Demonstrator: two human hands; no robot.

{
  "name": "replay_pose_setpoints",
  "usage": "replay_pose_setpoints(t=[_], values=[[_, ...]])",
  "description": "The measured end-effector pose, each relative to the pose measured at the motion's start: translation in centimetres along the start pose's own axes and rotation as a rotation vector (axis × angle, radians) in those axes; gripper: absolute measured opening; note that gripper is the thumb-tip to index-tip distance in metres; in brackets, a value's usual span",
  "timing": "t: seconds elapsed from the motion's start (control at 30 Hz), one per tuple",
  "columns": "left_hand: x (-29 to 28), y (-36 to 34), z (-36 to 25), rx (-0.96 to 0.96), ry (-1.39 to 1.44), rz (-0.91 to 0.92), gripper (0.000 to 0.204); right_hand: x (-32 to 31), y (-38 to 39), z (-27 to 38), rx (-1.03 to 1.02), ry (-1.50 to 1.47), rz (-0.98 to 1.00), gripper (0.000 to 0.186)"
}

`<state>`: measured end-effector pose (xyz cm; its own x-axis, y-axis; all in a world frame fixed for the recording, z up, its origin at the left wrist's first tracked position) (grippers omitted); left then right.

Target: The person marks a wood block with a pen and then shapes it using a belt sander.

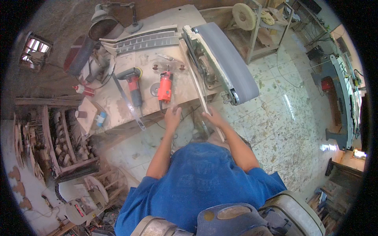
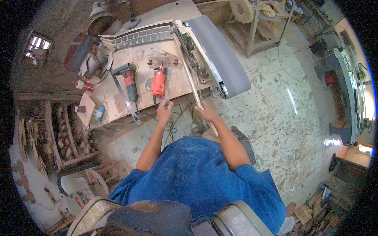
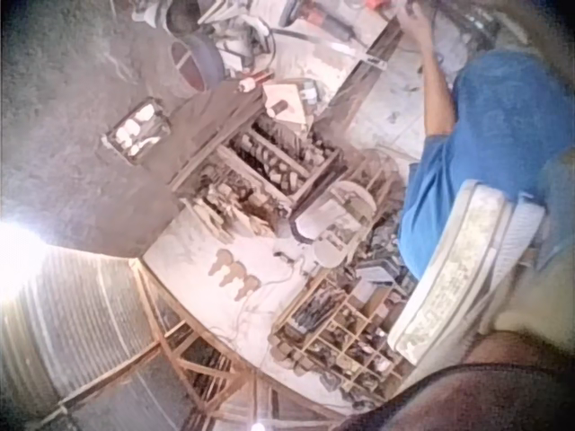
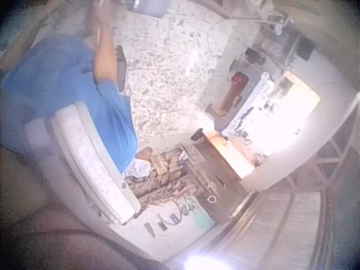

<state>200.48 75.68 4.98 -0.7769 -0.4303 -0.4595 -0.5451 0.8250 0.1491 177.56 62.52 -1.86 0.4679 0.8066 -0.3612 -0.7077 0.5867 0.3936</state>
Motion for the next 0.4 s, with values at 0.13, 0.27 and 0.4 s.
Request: replay_pose_setpoints(t=[0.13, 0.27, 0.4], values=[[1.4, -0.2, -1.0, 0.022, 0.019, 0.034, 0.038, -1.9, 6.1, 2.1, 0.109, -0.150, -0.060, 0.055], [3.6, -0.7, -3.4, 0.046, 0.010, 0.120, 0.044, -3.3, 8.9, 3.3, 0.112, -0.172, -0.102, 0.050], [5.5, -2.5, -5.6, 0.083, 0.090, 0.244, 0.044, -4.9, 10.1, 4.8, 0.084, -0.191, -0.199, 0.049]])
Point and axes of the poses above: each hand's wrist, its own y-axis away from the middle knuckle, its own x-axis out of the palm, z = x × y, the point moved 6 cm from there along -y, towards the middle knuckle, and after that the axes turned 10 degrees about z, right-handed, at the moved point
